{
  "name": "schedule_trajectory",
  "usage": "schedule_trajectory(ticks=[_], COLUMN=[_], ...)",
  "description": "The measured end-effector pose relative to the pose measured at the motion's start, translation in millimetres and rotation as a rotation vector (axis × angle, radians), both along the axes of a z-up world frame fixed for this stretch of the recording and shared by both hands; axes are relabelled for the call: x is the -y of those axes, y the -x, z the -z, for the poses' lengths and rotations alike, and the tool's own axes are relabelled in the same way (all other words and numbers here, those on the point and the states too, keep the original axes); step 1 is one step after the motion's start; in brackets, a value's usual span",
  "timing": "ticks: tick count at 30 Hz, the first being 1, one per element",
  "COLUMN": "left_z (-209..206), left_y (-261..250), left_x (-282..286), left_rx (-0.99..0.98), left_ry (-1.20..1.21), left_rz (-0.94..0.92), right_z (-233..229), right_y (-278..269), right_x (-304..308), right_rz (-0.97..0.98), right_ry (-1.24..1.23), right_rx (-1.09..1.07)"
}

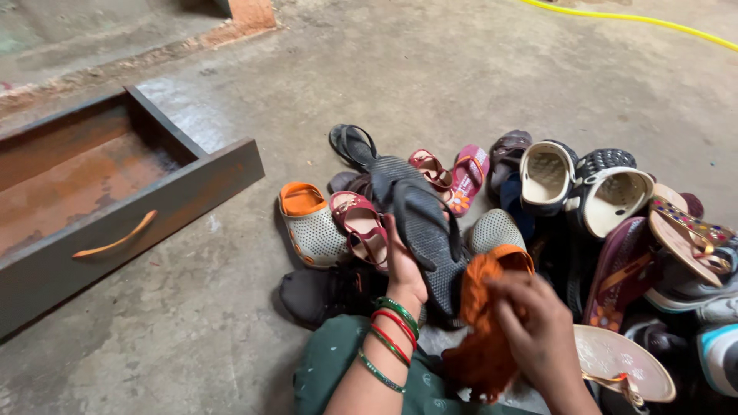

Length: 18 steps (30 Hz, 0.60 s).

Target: The person sits on the floor and wipes various shoes with an orange cloth, then arranges them in pairs on the floor.

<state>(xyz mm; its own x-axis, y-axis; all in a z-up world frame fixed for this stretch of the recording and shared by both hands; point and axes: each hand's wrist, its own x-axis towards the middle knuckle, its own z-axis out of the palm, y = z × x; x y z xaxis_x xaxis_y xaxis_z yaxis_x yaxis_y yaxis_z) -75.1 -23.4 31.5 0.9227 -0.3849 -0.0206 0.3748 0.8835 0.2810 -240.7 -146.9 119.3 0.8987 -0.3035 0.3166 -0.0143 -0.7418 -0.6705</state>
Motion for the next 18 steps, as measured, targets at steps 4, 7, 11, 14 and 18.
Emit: schedule_trajectory(ticks=[4, 7, 11, 14, 18], left_z=[4, 3, 0, 3, 12], left_y=[6, 5, -7, 6, 18], left_x=[9, -7, -8, 5, 21], left_rx=[0.032, 0.025, 0.024, 0.006, 0.021], left_ry=[0.074, -0.001, 0.036, -0.027, -0.053], left_rz=[0.216, 0.133, 0.112, 0.201, 0.325], right_z=[3, 22, 28, 14, 2], right_y=[-18, -6, 15, 3, -27], right_x=[-24, -38, -29, -17, -34], right_rz=[-0.001, -0.005, -0.027, 0.065, 0.053], right_ry=[0.141, 0.115, 0.059, 0.005, 0.074], right_rx=[0.227, 0.098, 0.008, 0.163, 0.276])
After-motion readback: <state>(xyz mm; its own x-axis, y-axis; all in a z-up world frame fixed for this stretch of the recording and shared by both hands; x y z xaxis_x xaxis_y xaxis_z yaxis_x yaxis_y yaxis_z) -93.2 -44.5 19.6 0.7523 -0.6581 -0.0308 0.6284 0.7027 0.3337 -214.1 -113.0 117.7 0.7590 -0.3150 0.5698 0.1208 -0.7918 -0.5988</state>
